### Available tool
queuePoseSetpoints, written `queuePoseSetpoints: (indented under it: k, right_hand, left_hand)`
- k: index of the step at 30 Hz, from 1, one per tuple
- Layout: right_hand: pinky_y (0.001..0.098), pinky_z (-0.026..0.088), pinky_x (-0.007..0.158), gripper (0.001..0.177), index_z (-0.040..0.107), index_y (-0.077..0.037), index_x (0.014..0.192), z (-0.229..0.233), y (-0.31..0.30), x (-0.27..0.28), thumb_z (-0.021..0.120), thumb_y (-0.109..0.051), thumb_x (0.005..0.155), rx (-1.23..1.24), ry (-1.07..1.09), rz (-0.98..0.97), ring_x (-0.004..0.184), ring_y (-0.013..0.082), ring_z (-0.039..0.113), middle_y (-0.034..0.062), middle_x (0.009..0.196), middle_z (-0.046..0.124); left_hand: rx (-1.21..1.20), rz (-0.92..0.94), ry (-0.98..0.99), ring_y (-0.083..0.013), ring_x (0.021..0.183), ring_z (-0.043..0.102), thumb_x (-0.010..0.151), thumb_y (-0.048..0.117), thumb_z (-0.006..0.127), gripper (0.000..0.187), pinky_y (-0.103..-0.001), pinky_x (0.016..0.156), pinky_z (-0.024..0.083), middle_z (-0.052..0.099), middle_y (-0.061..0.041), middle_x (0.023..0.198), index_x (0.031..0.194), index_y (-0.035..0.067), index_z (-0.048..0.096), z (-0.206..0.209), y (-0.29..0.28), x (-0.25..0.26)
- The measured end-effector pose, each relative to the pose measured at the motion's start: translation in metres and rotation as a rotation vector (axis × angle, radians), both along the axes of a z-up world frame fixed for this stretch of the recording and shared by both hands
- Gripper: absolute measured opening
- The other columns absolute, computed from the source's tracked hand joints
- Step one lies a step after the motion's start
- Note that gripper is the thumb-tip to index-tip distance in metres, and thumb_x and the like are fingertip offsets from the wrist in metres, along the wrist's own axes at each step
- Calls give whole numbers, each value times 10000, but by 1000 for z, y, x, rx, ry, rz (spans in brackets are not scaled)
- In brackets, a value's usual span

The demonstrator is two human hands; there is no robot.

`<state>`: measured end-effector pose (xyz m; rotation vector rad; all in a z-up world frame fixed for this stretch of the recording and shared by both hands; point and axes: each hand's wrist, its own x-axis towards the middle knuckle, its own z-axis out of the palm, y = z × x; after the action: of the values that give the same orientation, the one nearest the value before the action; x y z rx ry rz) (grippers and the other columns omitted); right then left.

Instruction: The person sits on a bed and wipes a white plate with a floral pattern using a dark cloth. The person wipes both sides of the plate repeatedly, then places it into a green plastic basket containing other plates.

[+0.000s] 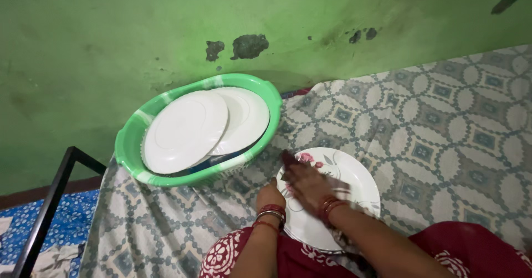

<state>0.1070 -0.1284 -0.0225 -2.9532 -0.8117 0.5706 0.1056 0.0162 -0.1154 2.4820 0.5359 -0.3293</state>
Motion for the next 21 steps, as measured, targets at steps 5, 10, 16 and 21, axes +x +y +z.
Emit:
queuePoseSetpoints:
  k: [5, 10, 16, 21]
  right_hand:
    - [491, 62, 1258, 667, 179, -138, 1610, -29, 4, 18, 394, -373, 1024, 75, -95, 182, 1563, 240, 95, 80, 1697, 102]
    - [478, 45, 1242, 671, 129, -121, 1616, -59, -14, 58, 315, -347, 1012, 98, -194, -139, 1561, 219, 59, 73, 1710, 60]
    - [478, 28, 1265, 654, 121, -140, 1617, -68, -44, 51, 258, -407, 1036, 64, -253, -551, 1580, 204, 51, 67, 1713, 45]
    - [447, 24, 1248, 729, 82, -101, 1616, -61, -31, 52, 340, -424, 1016, -11, -187, -269, 1558, 262, 33, 101, 1699, 14]
  left_hand:
    - [-18, 8, -71, -380, 1139, 659, 902, 96, 586, 513, -472, 970, 553, 679, -216, 1204, 1411, 154, 548, -11, -3, 2]
    - [-23, 44, -130, -409, 1133, 652, 914, 27, 508, 456, -498, 968, 536, 686, -245, 1170, 1351, 124, 595, -15, -5, 0]
    - [-59, 101, -91, -381, 1128, 672, 927, 31, 485, 470, -474, 955, 565, 687, -241, 1178, 1353, 181, 614, -1, -5, -1]
    - [-76, 152, -35, -362, 1150, 662, 947, 84, 501, 420, -466, 969, 557, 674, -193, 1225, 1308, 227, 662, 5, -2, 1]
